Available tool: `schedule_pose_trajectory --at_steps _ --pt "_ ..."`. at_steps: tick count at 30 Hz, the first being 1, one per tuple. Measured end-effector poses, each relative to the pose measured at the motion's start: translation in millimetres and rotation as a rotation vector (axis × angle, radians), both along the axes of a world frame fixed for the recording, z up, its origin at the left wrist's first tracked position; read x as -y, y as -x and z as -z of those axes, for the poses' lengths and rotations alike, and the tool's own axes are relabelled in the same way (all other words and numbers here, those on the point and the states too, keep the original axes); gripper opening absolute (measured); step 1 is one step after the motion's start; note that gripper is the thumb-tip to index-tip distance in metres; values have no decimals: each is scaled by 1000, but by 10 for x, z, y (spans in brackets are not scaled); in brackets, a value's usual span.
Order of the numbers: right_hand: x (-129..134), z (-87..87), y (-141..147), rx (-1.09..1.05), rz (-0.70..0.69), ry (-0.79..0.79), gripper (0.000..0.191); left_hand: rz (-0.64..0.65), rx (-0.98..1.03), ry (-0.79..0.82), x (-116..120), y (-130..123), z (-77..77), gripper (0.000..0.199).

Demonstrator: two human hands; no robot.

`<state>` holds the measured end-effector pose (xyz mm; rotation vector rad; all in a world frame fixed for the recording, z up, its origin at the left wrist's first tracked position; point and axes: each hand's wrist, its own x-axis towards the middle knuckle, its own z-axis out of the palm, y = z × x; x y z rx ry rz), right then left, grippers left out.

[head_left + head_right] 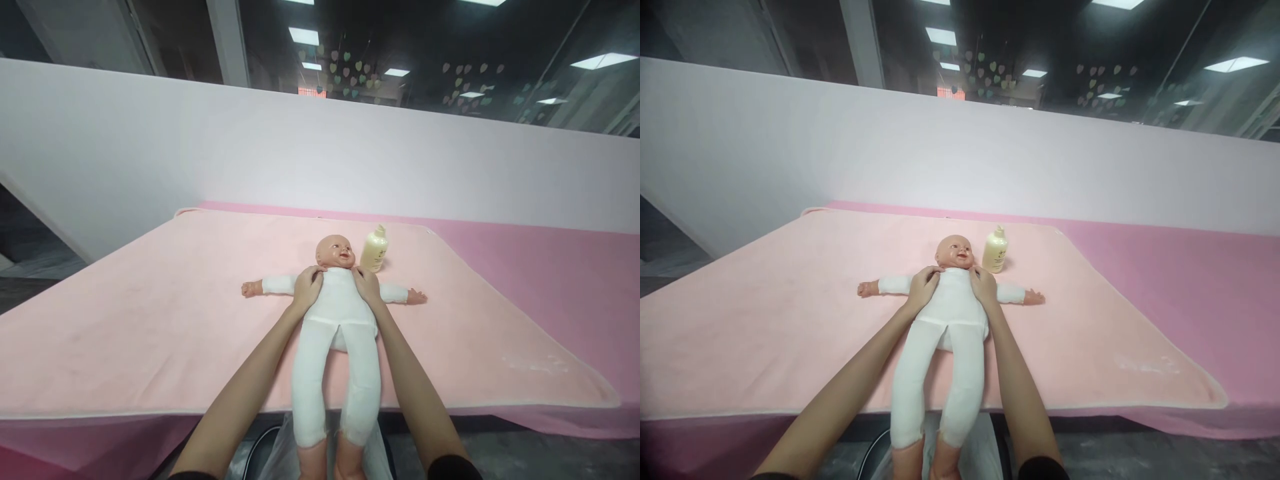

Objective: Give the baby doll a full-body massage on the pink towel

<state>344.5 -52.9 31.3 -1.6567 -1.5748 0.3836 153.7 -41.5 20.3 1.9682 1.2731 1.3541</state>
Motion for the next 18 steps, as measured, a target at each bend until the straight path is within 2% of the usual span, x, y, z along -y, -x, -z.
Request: schedule_pose_trajectory --at_steps 18 --pt "-6 -3 -8 70 -6 -19 35 14 -73 -16 15 14 -35 25"
